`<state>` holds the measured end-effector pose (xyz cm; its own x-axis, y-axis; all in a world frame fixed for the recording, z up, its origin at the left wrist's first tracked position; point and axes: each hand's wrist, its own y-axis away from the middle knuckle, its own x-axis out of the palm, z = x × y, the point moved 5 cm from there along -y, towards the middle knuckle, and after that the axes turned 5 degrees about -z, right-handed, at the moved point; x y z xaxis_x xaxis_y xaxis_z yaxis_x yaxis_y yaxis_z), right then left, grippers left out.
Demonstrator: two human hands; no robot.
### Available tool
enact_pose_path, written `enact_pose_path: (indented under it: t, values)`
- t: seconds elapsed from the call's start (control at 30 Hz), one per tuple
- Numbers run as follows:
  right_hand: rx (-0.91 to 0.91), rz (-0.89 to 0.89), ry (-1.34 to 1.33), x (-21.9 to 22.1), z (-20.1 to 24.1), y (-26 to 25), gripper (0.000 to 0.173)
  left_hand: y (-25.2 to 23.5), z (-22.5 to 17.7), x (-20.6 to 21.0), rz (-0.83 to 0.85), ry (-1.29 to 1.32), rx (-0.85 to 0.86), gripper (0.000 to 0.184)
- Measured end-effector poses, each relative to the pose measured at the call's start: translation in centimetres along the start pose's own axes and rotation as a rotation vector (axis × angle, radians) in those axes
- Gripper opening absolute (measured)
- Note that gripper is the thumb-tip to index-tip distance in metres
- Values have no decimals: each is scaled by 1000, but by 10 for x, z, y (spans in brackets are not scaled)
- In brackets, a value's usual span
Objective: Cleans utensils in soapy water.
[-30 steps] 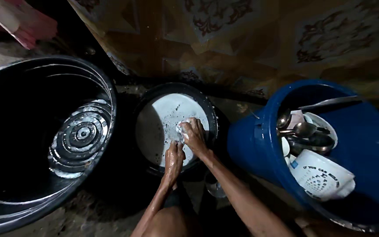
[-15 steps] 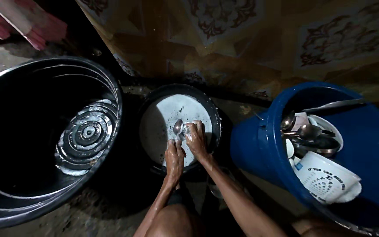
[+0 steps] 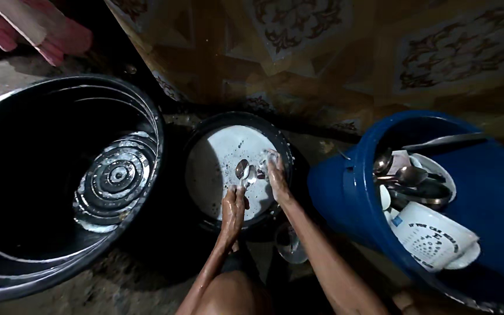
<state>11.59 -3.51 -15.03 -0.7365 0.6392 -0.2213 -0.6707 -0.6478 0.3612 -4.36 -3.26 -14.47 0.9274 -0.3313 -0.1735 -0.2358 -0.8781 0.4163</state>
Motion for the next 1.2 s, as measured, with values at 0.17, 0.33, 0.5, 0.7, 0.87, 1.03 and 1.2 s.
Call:
enact_pose_path:
  t: [0.17,0.33,0.5,0.7,0.87,1.03,1.2]
  values:
    - [376,309,-176,16,-20,37,62,-5,-4,14,124,39,-18,24]
    - [340,131,-302,15,-19,22,29,0,-3,12,304,25,-131,29]
    - [344,-54,-285,3,-14,4,39,19,0,16,422,212,-300,26]
    - [121,92,-100,15,-11,55,43,15,-10,9,361,214,-246,25]
    - [96,451,260,-8,-5,60,46,-15,-2,-20,326,-52,-154,60]
    - [110,698,304,-12,-9,103,42,-31,-16,19,419,516,-160,26]
    - [127,447,448,-74,-26,118,42,-71,-28,-16,98,519,-77,27]
